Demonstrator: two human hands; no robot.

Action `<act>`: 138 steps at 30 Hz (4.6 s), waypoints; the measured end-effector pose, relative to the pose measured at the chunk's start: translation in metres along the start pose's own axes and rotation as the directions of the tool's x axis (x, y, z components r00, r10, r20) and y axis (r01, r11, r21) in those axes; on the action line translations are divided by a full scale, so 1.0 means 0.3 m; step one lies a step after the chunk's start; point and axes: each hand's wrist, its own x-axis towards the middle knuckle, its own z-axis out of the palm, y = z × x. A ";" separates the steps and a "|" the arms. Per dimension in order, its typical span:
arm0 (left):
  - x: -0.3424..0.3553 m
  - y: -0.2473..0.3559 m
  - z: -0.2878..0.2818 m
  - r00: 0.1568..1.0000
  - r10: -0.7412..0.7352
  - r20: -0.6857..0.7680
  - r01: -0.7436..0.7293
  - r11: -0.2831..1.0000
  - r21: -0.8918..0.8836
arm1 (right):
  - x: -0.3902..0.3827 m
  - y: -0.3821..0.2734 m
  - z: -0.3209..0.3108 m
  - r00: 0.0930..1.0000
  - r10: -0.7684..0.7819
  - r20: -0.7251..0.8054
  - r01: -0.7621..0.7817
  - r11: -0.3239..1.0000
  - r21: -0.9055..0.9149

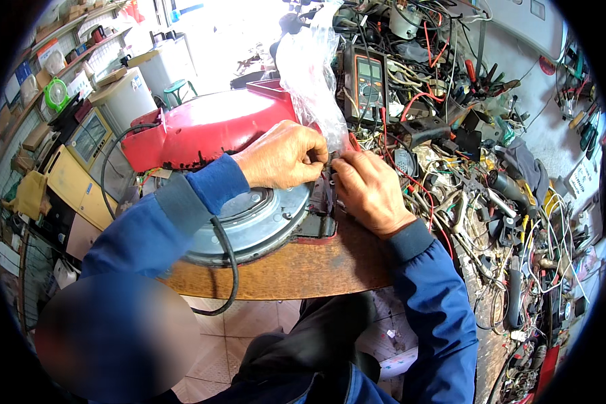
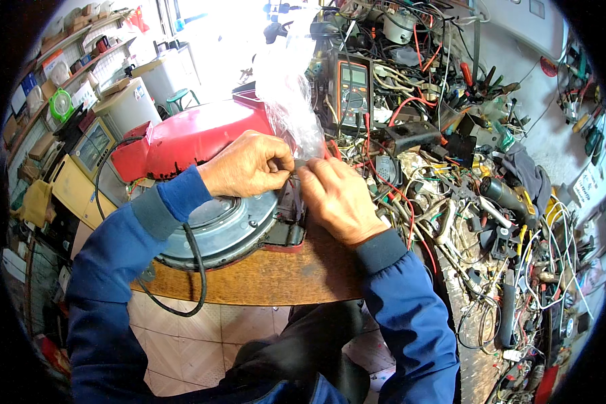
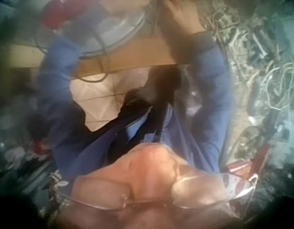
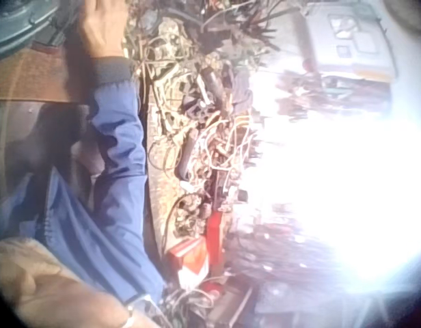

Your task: The person works on a red and silver circular electronic device, likely a motor or fan housing, on a cluttered workbench. They use wire strippers to remove insulation from wires and then twist the exposed ends together to create electrical connections.

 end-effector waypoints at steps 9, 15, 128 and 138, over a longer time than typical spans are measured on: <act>-0.008 0.006 -0.018 0.997 -0.066 0.043 0.067 0.998 -0.016 | 0.047 0.008 -0.007 0.988 -0.088 0.126 0.079 0.994 0.072; -0.004 0.022 -0.009 0.998 0.067 -0.012 -0.066 0.996 0.053 | 0.103 0.037 0.006 0.268 0.454 0.850 -0.840 -0.323 0.437; -0.038 0.194 -0.045 0.792 -0.595 0.136 0.605 0.736 -0.303 | -0.035 -0.073 0.063 0.796 0.593 0.122 -0.533 0.591 0.606; -0.054 0.103 0.034 0.823 -0.555 0.120 0.549 0.723 -0.420 | -0.038 -0.085 0.075 0.822 0.565 0.071 -0.497 0.651 0.574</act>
